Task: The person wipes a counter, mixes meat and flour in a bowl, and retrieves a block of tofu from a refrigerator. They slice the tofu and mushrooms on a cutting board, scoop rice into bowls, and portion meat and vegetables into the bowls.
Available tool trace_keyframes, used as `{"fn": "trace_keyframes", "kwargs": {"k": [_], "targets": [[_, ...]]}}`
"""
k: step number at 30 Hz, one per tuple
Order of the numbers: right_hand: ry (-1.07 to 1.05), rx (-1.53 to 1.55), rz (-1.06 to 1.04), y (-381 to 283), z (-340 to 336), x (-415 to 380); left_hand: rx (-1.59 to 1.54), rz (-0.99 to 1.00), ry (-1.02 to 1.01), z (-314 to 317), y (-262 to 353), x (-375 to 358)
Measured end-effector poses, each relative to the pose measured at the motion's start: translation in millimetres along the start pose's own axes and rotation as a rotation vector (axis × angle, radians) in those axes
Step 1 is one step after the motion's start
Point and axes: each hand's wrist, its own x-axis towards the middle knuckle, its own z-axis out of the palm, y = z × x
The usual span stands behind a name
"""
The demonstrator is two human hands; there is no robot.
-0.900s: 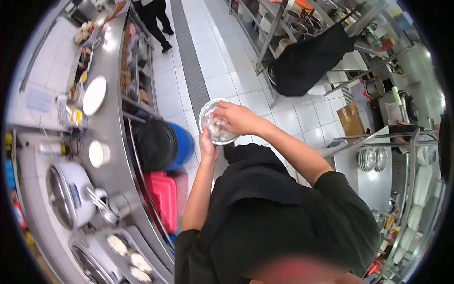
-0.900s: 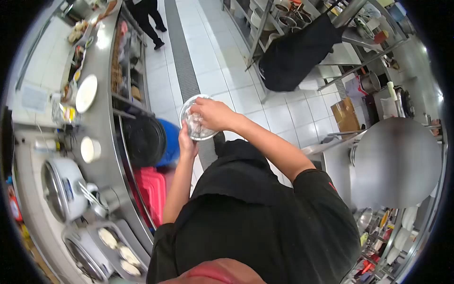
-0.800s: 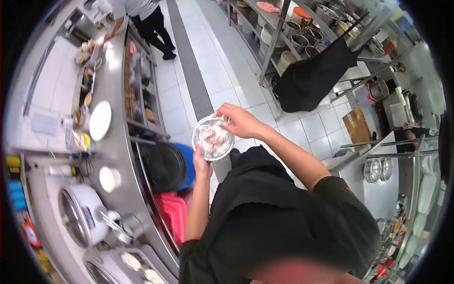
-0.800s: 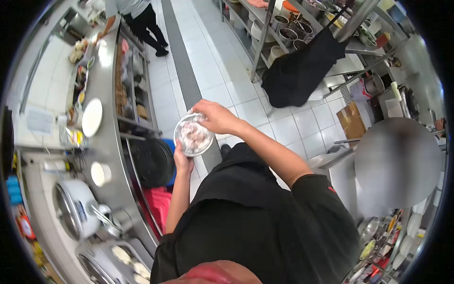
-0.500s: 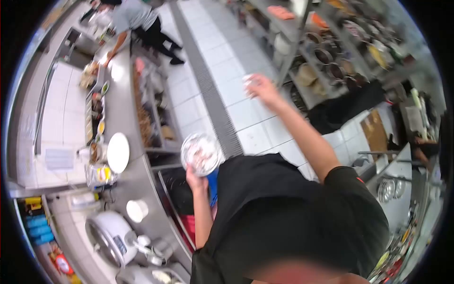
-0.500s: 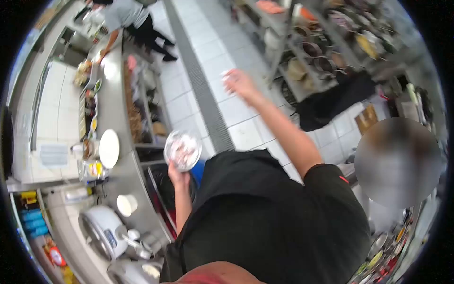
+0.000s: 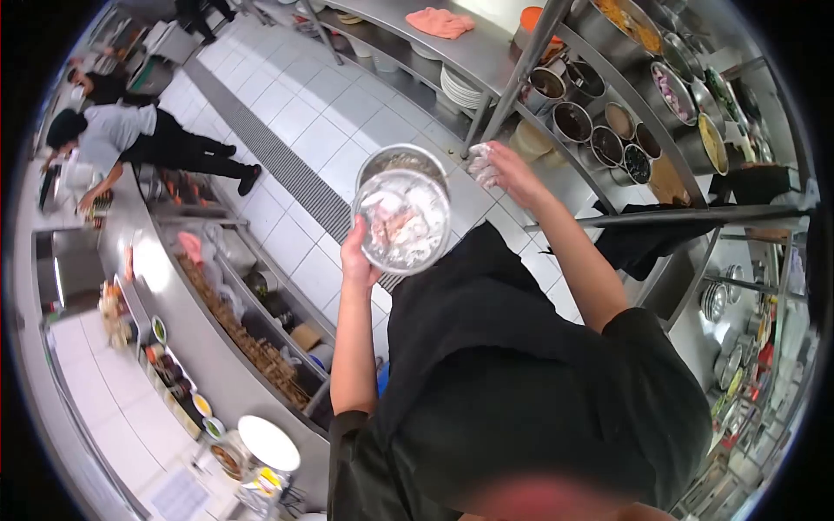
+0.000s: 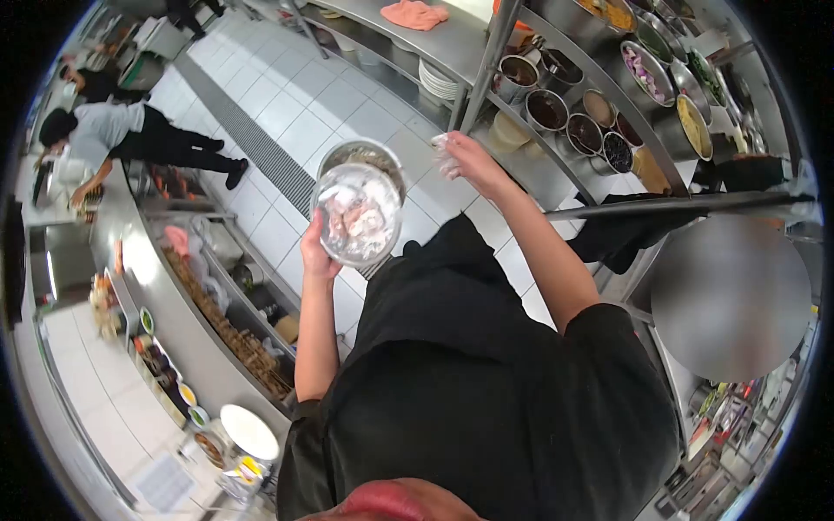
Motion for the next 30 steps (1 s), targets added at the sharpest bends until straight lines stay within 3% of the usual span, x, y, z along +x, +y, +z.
{"fn": "trace_keyframes", "kwargs": {"k": [2,4,5,8,10,12,14,16,17,19,22,24,26,27,30], "targets": [[-0.024,0.026,0.002,-13.0,26.6,14.6,0.046,-0.087,0.019,-7.1,21.1,48.9],[-0.058,-0.144,-0.09,-18.6,43.2,52.9,0.131,-0.146,0.011,2.6,42.3,96.9],[0.054,-0.147,-0.191,-8.3,43.9,80.2,0.14,-0.15,0.002,5.1,53.2,115.4],[0.211,-0.164,-0.166,-9.6,18.2,132.9,0.129,-0.127,0.028,3.3,70.0,153.3],[0.255,-0.128,-0.131,-8.0,-2.3,175.4,0.171,-0.121,0.075,-30.1,80.5,168.3],[0.503,0.124,-0.208,-24.4,-15.8,224.4,0.212,0.029,0.265,-33.8,101.7,176.5],[0.619,0.221,-0.2,-59.8,-29.2,275.7,0.208,0.063,0.3,-49.6,122.4,184.7],[0.892,0.334,-0.26,-70.7,-59.4,342.5,0.284,0.092,0.36,-72.6,137.9,195.3],[0.912,0.353,-0.274,-72.3,-79.5,381.6,0.302,0.08,0.337,-76.0,147.9,204.2],[1.197,0.27,-0.32,-68.7,-118.6,443.3,0.305,0.157,0.495,-81.7,156.1,220.2],[1.394,0.353,-0.33,-113.0,-129.5,480.4,0.294,0.115,0.489,-90.2,177.1,263.0],[1.424,0.299,-0.289,-123.8,-151.8,502.0,0.3,0.078,0.422,-97.0,193.1,307.6],[1.207,0.522,-0.515,-107.6,-183.6,529.0,0.368,-0.028,0.34,-101.0,205.3,354.8],[1.201,0.595,-0.48,-123.8,-171.4,521.9,0.39,-0.04,0.291,-95.1,209.5,384.2],[1.158,0.395,-0.493,-121.4,-145.6,485.4,0.457,-0.113,0.116,-91.7,201.2,480.0]]}}
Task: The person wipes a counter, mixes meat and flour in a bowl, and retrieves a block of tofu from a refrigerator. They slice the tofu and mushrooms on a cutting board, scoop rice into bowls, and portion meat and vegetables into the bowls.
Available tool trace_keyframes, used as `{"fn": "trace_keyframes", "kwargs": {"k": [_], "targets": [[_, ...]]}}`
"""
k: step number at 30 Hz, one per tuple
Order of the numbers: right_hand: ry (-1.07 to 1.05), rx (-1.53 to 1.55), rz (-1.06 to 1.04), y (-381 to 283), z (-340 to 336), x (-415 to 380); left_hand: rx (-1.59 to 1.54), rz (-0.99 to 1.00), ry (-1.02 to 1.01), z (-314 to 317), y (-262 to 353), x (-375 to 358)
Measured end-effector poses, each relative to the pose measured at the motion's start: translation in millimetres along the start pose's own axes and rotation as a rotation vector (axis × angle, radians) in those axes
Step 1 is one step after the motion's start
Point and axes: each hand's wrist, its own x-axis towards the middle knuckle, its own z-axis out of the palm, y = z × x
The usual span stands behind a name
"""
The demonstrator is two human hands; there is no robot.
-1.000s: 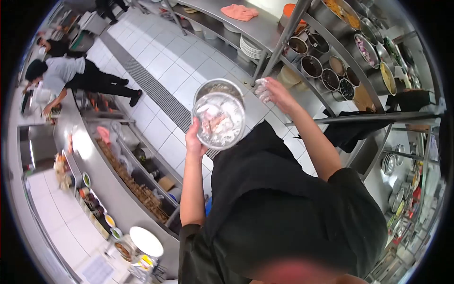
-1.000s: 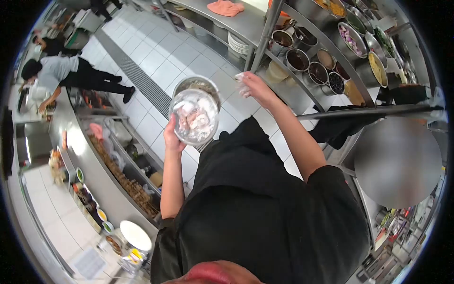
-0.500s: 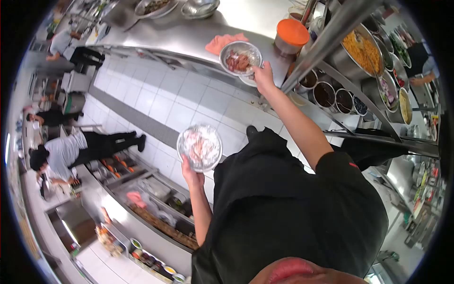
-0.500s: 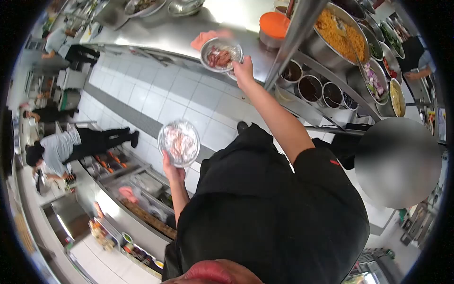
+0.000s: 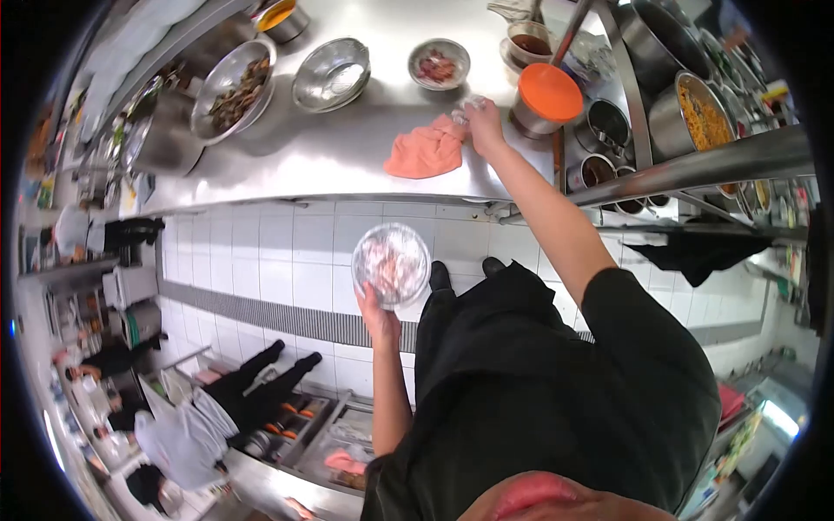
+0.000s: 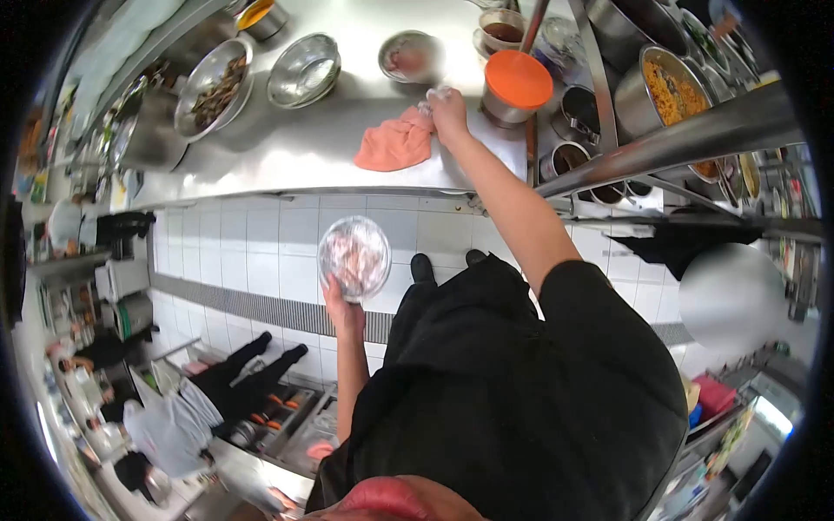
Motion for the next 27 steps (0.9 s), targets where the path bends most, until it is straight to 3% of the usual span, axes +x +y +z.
{"fn": "trace_keyframes", "kwargs": {"k": [2,6,9,11,12,14,16,17,19,20,21,23,27], "targets": [[-0.078,-0.122,-0.093,-2.9,-24.1,-39.6,0.057,-0.039,-0.115,29.7,6.9,65.6],[-0.147,-0.199,-0.016,-27.3,-96.0,-152.1,0.148,-0.065,-0.227,122.1,5.4,189.2],[-0.007,-0.224,0.023,-9.3,-166.8,-213.2,0.139,0.016,-0.291,171.5,-33.9,287.0],[0.235,-0.185,0.246,4.6,-208.9,-233.1,0.153,0.055,-0.281,205.2,-42.1,315.5],[0.249,-0.189,0.254,22.6,-238.0,-236.0,0.204,-0.004,-0.226,221.7,-35.6,319.2],[0.381,0.136,0.216,59.9,-289.4,-227.6,0.266,-0.054,-0.168,236.0,-41.5,339.3],[0.526,0.096,0.169,76.4,-313.1,-203.3,0.075,-0.015,-0.303,236.9,-49.5,356.6],[0.484,0.025,0.105,84.9,-330.6,-186.0,0.173,0.02,-0.289,235.1,-52.5,356.2],[0.454,-0.169,-0.052,99.4,-364.8,-144.2,0.487,0.264,-0.285,228.8,-57.3,321.4],[0.469,-0.969,-0.428,103.7,-374.2,-118.1,0.734,0.495,-0.451,215.1,-64.8,310.4],[0.524,-1.206,-0.547,99.1,-379.0,-95.1,0.989,0.724,-0.611,201.8,-72.0,301.0],[0.551,-1.191,-0.422,84.9,-386.1,-59.8,1.576,1.094,-0.723,200.8,-70.9,269.4],[0.562,-1.217,-0.332,83.4,-389.4,-39.3,1.466,1.018,-0.585,203.7,-80.8,267.7]]}}
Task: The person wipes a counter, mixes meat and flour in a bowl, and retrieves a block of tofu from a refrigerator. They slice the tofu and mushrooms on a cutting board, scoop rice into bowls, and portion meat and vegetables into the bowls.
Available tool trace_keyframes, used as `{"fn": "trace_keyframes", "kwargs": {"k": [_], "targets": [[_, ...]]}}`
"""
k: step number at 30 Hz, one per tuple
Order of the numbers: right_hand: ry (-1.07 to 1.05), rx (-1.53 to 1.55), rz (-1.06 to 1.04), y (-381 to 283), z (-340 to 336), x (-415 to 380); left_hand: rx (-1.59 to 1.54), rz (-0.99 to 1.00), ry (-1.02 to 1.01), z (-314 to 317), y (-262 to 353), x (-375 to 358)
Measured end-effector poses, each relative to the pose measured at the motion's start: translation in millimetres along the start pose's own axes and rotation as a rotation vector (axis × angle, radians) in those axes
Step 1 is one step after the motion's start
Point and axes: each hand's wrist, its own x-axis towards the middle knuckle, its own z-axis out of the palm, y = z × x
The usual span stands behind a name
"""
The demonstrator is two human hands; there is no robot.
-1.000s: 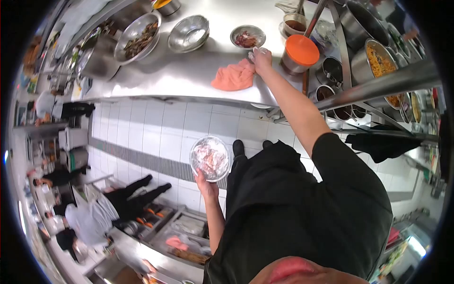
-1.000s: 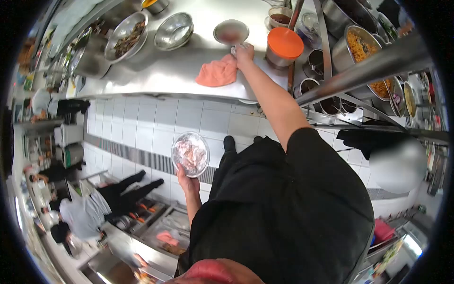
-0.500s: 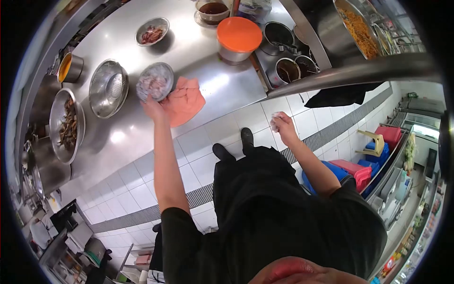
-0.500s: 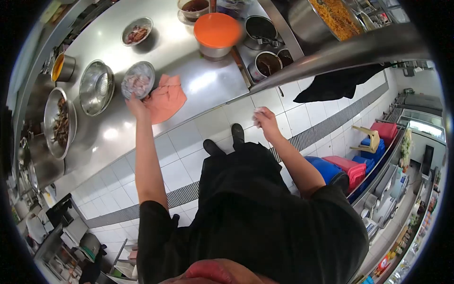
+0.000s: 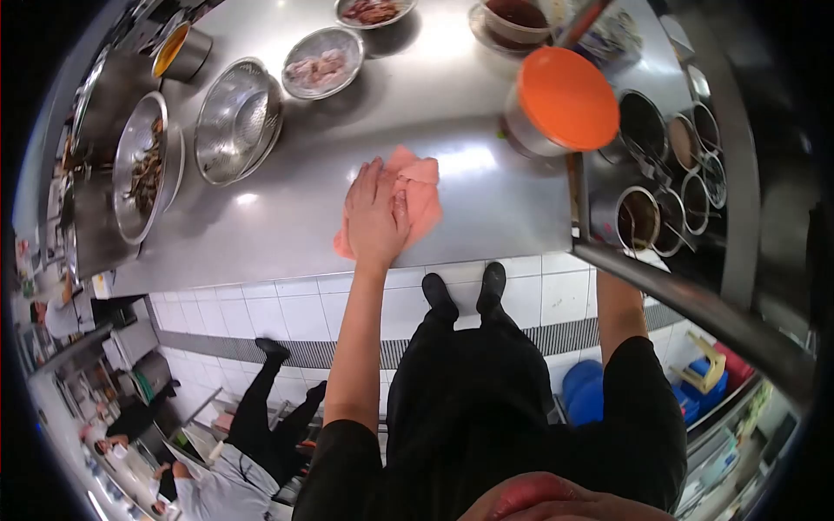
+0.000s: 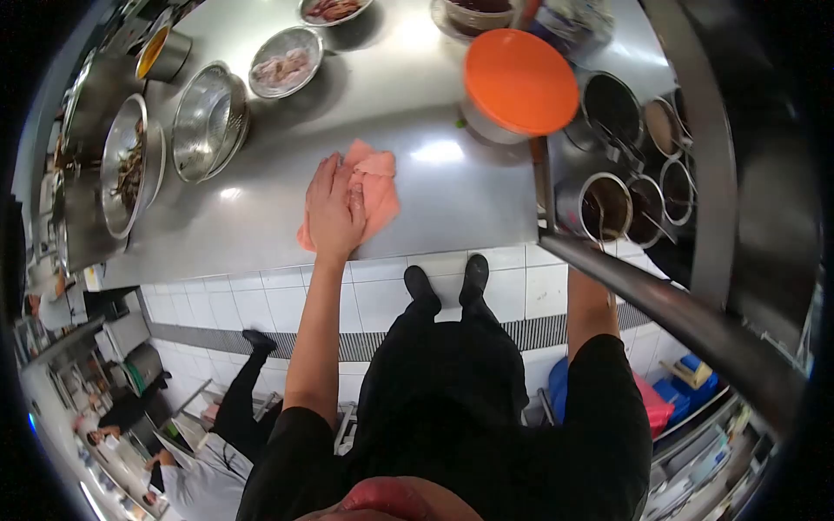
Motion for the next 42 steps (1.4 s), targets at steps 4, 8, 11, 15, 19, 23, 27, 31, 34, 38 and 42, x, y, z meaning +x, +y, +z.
{"fn": "trace_keyframes", "kwargs": {"k": [4,8,11,15,19,23,27,31,34,38,42], "targets": [[-0.018,-0.03,0.011,4.1,5.0,-3.8,-0.083,-0.013,0.07,2.0,-2.0,-4.2],[-0.049,-0.044,0.031,4.1,7.4,-6.4,-0.088,-0.019,0.025,-0.1,-1.7,-3.0],[-0.057,-0.044,0.027,1.2,4.5,-7.8,-0.102,-0.025,0.035,0.3,-2.2,-1.3],[-0.073,-0.052,0.016,-1.3,2.1,-6.2,-0.089,-0.034,0.053,-0.8,1.6,0.8],[-0.091,-0.064,0.002,-4.4,0.2,-8.1,-0.082,-0.049,0.053,-4.6,3.6,1.0],[-0.104,-0.07,-0.002,-6.0,-3.6,-9.3,-0.068,-0.049,0.068,-1.3,3.2,0.5],[-0.113,-0.073,-0.015,-8.0,-2.9,-6.3,-0.065,-0.054,0.056,-1.3,3.1,-0.4],[-0.124,-0.073,-0.027,-10.8,-5.1,-4.2,-0.063,-0.047,0.067,-1.5,4.4,-0.2],[-0.134,-0.081,-0.049,-15.9,-1.5,-3.3,-0.057,-0.042,0.076,-0.9,4.2,-1.8],[-0.136,-0.083,-0.063,-19.9,-0.2,1.9,-0.019,-0.036,0.061,-3.0,7.0,0.4],[-0.123,-0.076,-0.068,-18.6,-0.4,4.9,-0.023,-0.01,0.044,-1.1,6.5,1.8]]}}
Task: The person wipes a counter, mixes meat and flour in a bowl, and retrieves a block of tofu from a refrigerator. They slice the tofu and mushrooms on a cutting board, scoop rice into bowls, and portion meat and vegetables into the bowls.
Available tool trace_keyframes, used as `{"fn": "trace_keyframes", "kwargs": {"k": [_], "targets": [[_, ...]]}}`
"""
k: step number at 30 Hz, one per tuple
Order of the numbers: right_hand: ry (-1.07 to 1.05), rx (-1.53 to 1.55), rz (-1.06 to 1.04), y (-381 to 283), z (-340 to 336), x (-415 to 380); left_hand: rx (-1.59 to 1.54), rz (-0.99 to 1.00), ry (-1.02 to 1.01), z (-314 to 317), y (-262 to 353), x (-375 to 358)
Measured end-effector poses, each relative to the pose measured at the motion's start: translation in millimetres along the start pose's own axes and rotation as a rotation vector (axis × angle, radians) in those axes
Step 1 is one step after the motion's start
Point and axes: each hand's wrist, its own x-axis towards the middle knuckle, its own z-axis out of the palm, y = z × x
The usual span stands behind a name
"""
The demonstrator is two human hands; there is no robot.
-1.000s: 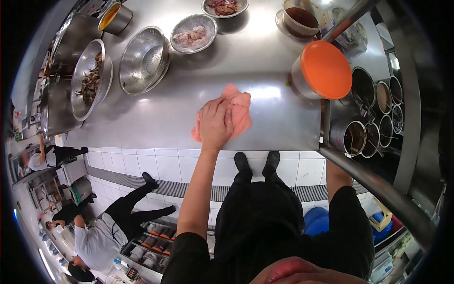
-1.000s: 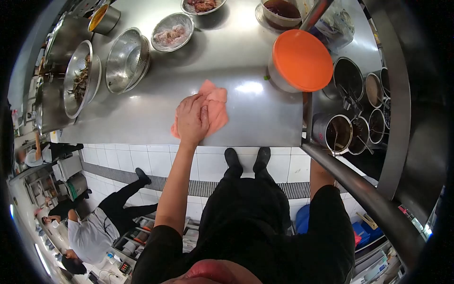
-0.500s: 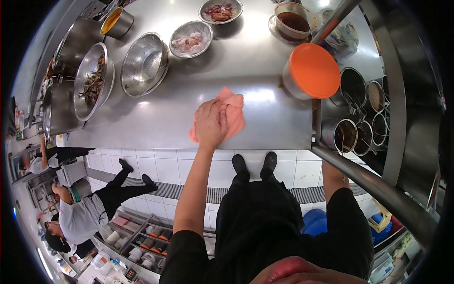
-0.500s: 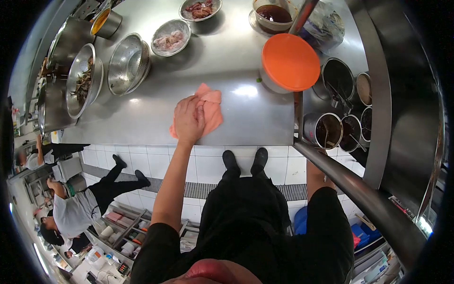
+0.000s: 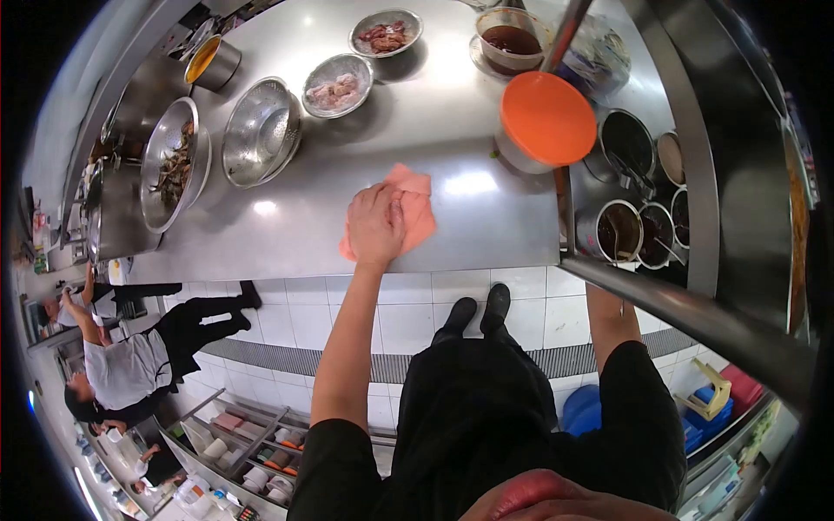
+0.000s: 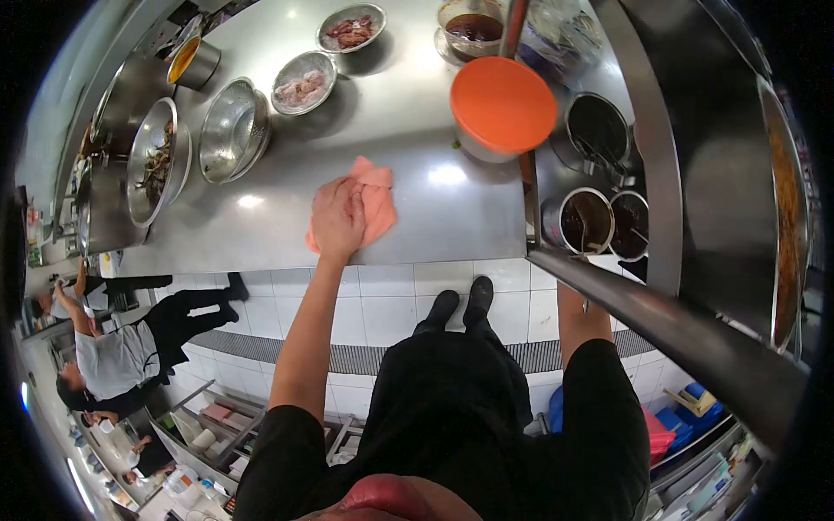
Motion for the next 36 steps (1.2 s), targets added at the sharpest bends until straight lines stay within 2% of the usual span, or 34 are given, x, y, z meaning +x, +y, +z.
{"fn": "trace_keyframes", "kwargs": {"k": [3,6,8,10,11,12,14,15,16,17,19,20,21,23,25,27,28,29,30,31,33,35,36], "targets": [[-0.01,-0.001,-0.034,-1.6,-4.2,2.7,-0.019,0.018,0.017,-1.9,0.3,-3.2],[-0.041,-0.03,-0.08,-5.2,-27.6,-27.8,0.033,0.077,0.024,1.0,-2.2,-2.1],[-0.133,-0.087,-0.084,2.4,-65.7,-82.1,0.061,0.1,-0.047,4.4,-10.9,-4.3],[-0.314,-0.126,-0.052,18.1,-114.9,-158.1,0.133,0.055,-0.136,-13.4,10.3,-3.5],[-0.422,-0.135,-0.009,30.8,-144.9,-200.8,0.141,0.055,-0.156,-20.7,19.4,-1.6],[-0.431,-0.149,0.014,63.3,-157.9,-253.0,0.173,0.114,-0.167,-20.0,15.9,-2.9],[-0.524,-0.13,0.324,89.2,-207.1,-339.0,0.153,0.153,-0.206,-29.8,22.9,1.7],[-0.529,-0.119,0.37,114.6,-223.5,-388.3,0.076,0.181,-0.207,-23.7,12.1,3.1],[-0.423,-0.178,0.402,132.8,-239.6,-437.8,0.057,0.215,-0.233,-9.4,-8.2,5.9],[-0.482,-0.153,0.603,137.0,-269.9,-470.5,0.057,0.248,-0.23,-15.2,13.4,8.8],[-0.47,-0.195,0.864,171.0,-293.3,-541.7,-0.042,0.173,-0.017,-49.2,60.5,-3.7],[-0.45,-0.223,1.026,170.9,-306.0,-559.6,-0.042,0.183,0.062,-39.4,49.9,-16.4],[-0.428,-0.254,1.183,174.4,-315.6,-572.7,-0.022,0.189,0.067,-41.7,68.2,-29.0],[-0.073,-0.258,1.245,193.5,-315.1,-612.8,-0.257,0.195,0.192,-30.8,147.7,-75.7],[-0.25,-0.286,1.15,212.4,-333.1,-623.1,-0.28,0.296,-0.001,-6.4,206.4,-115.9],[-0.308,-0.266,1.095,294.7,-308.2,-666.5,-0.237,0.544,-0.171,-1.3,318.5,-136.3],[-0.334,-0.276,1.068,316.7,-320.8,-658.5,-0.356,0.626,-0.238,1.3,374.1,-138.4],[-0.13,-0.226,1.106,327.9,-329.9,-651.2,-0.478,0.711,-0.306,1.3,426.5,-132.5],[0.086,-0.171,1.134,338.5,-338.4,-638.5,-0.5,0.805,-0.237,-4.4,477.0,-118.3],[0.077,-0.175,1.113,349.8,-362.4,-609.8,-0.521,0.901,-0.164,-12.1,525.6,-99.3],[0.009,0.282,1.447,378.5,-420.3,-550.8,-0.438,0.903,-0.085,-32.3,597.2,-50.1],[0.051,0.16,1.225,445.8,-443.0,-524.9,-0.278,0.754,0.109,-54.1,659.5,3.1],[0.056,0.103,1.2,480.7,-455.6,-508.4,-0.174,0.636,0.142,-60.0,676.4,27.1]]}}
